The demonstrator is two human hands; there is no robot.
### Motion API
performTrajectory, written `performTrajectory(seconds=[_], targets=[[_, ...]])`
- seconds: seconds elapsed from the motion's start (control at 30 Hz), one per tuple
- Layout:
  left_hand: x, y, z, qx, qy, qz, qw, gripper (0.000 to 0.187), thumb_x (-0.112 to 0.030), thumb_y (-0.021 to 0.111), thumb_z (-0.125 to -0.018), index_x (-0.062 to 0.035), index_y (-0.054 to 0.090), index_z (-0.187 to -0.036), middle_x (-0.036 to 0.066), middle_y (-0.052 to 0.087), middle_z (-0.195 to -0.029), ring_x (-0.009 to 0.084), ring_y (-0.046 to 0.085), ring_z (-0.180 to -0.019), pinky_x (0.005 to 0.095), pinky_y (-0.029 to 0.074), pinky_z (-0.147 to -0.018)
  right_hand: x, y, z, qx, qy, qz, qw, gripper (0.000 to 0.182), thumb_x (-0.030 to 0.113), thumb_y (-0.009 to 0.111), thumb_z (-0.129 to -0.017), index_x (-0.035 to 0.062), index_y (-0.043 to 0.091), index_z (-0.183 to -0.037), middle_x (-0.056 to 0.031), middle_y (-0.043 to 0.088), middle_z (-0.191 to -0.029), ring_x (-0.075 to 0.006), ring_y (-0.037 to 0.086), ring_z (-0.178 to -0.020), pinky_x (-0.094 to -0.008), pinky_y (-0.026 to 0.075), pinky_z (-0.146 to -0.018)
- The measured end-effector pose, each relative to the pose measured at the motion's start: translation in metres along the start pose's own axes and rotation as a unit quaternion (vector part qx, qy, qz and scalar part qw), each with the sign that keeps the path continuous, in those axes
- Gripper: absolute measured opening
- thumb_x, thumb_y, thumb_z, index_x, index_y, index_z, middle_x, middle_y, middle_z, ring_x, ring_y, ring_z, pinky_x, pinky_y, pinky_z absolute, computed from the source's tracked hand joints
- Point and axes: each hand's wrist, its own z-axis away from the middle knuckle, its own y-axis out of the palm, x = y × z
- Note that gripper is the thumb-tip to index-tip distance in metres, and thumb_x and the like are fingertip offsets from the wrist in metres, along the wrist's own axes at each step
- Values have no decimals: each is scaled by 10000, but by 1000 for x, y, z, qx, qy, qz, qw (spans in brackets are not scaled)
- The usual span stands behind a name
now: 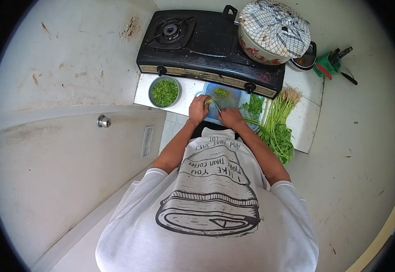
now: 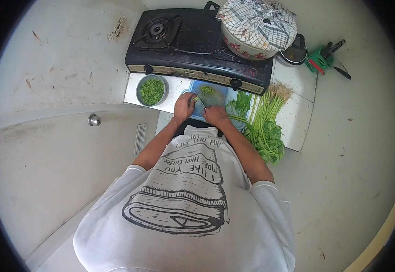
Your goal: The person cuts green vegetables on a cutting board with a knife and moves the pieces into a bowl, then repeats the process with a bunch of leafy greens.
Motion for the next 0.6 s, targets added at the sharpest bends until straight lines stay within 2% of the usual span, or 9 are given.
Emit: performTrajectory(seconds=[0.27, 0.6], targets=[[2, 1, 0, -2, 0, 4, 1000, 184, -69, 700, -893, -89, 734, -1072, 112, 708, -1027, 360, 662, -972, 469, 540, -866, -3, 7, -6, -5, 2, -15, 1000, 397, 338, 557, -985, -5, 744, -913, -251, 749, -879, -431, 740, -819, -534, 592, -770], [2, 2, 2, 9, -14, -22, 1000, 205, -72, 696, -892, -98, 740, -1090, 132, 675, -1003, 371, 652, -983, 478, 541, -856, 1, 4, -2, 0, 7, 2, 1000, 392, 335, 543, -979, 19, 766, -916, -234, 763, -937, -407, 753, -859, -524, 596, -789]])
